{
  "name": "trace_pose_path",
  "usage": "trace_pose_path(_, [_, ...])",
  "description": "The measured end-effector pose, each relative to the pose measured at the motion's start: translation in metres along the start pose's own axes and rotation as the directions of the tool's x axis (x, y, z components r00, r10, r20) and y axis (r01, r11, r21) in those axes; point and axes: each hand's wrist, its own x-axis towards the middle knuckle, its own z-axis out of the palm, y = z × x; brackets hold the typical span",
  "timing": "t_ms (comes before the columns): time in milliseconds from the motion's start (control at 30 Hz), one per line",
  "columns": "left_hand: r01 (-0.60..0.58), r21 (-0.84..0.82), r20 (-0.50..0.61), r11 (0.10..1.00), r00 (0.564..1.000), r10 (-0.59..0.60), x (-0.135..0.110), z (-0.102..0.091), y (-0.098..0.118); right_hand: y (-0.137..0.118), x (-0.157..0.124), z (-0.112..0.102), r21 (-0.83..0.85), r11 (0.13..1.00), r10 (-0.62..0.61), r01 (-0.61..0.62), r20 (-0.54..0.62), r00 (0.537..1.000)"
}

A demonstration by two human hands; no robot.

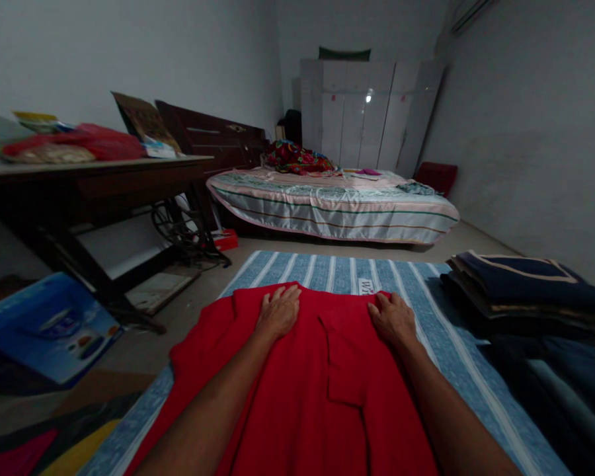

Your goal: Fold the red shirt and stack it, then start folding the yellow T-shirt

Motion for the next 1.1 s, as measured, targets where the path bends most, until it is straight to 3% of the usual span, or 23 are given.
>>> trace_pose_path(1100, [-0.002,-0.013,-0.024,1.0,1.0,0.002,-0.0047,-0.0019,0.0025,0.0007,0.0,0.0002,-0.018,1.0,0.008,-0.007,0.012,1.0])
